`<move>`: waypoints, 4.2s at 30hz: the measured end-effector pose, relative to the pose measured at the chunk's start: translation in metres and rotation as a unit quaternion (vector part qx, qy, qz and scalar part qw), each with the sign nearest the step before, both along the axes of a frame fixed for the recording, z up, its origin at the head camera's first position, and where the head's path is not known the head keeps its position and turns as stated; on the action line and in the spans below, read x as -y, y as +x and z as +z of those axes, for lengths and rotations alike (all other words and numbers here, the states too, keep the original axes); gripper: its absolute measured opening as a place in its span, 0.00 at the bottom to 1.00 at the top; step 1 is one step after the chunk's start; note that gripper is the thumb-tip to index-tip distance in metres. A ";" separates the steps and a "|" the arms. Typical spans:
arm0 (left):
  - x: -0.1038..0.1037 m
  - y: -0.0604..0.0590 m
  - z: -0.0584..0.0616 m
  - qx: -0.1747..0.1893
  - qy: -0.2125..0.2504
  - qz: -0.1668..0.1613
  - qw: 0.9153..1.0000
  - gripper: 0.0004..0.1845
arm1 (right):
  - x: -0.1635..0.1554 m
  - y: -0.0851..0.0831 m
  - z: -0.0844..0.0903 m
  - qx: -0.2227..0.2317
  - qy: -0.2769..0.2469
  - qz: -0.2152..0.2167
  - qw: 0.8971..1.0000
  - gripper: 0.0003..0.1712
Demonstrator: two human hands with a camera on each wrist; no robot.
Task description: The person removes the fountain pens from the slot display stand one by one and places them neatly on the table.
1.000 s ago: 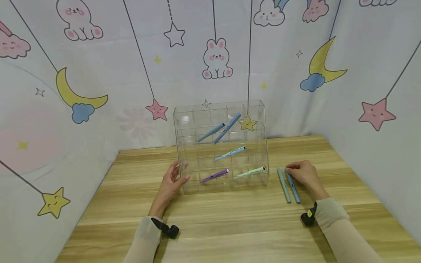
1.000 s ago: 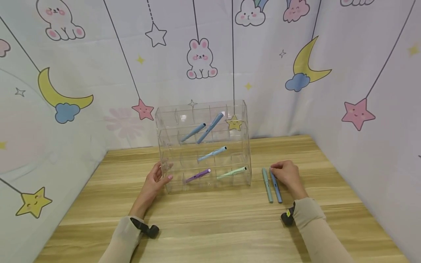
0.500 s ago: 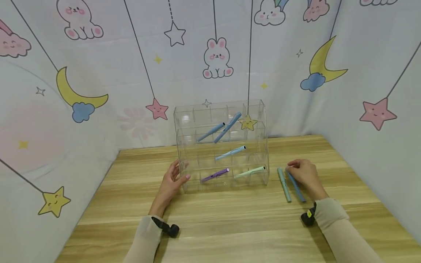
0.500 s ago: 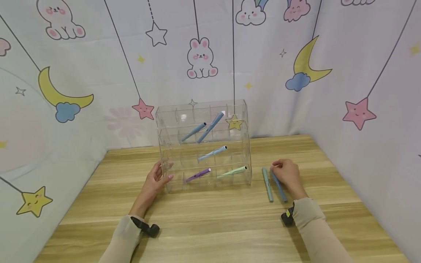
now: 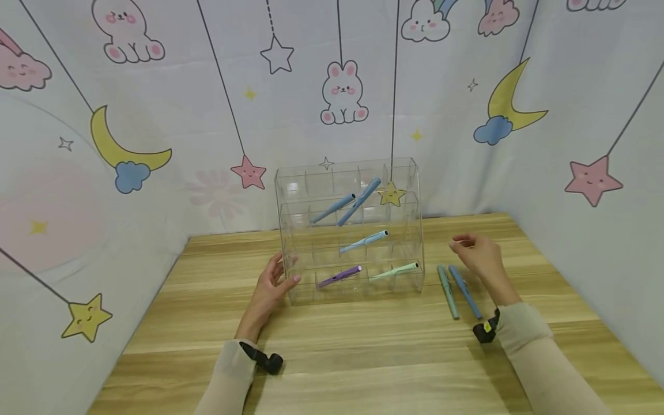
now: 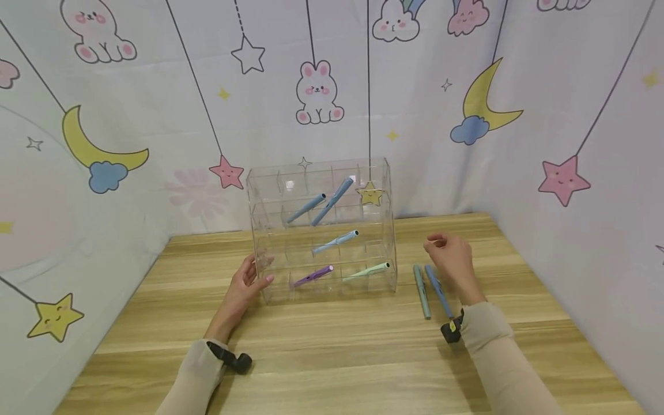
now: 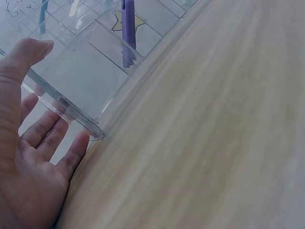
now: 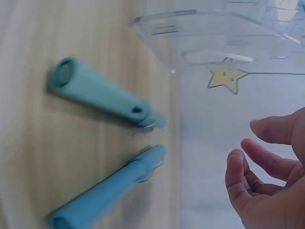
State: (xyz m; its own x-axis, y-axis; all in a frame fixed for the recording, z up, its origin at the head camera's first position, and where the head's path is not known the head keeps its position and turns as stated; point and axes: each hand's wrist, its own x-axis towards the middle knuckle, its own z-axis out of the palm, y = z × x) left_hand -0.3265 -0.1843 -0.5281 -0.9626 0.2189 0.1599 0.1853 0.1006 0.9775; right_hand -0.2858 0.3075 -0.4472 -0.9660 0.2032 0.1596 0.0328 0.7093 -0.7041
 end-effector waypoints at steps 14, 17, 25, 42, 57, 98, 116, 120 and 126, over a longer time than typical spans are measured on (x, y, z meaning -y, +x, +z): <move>0.000 0.001 -0.001 -0.002 -0.001 0.000 1.000 0.42 | 0.030 0.003 0.043 -0.064 -0.063 0.031 0.995 0.26; 0.000 0.001 -0.001 -0.005 -0.002 0.001 1.000 0.42 | 0.038 0.003 0.050 -0.076 -0.070 0.035 0.994 0.26; 0.000 0.000 -0.002 -0.006 -0.012 0.004 1.000 0.41 | 0.059 0.001 0.067 -0.108 -0.085 0.042 0.990 0.24; -0.001 0.001 0.001 -0.005 -0.002 0.000 1.000 0.42 | 0.105 -0.017 0.085 -0.121 -0.123 0.097 0.980 0.22; 0.001 -0.001 0.000 -0.012 -0.001 0.003 1.000 0.41 | 0.128 -0.027 0.091 -0.117 -0.148 0.132 0.973 0.23; -0.010 -0.006 -0.001 -0.025 -0.008 -0.011 1.000 0.43 | 0.171 -0.042 0.095 -0.154 -0.187 0.202 0.949 0.20; 0.000 -0.003 0.000 -0.019 -0.012 -0.002 1.000 0.43 | 0.164 -0.037 0.099 -0.215 -0.189 0.156 0.946 0.17; 0.000 -0.002 0.000 -0.015 -0.008 0.000 1.000 0.43 | 0.160 -0.034 0.102 -0.223 -0.198 0.147 0.943 0.16; 0.000 -0.001 0.000 -0.013 -0.009 -0.001 1.000 0.43 | 0.152 -0.030 0.105 -0.232 -0.204 0.131 0.942 0.15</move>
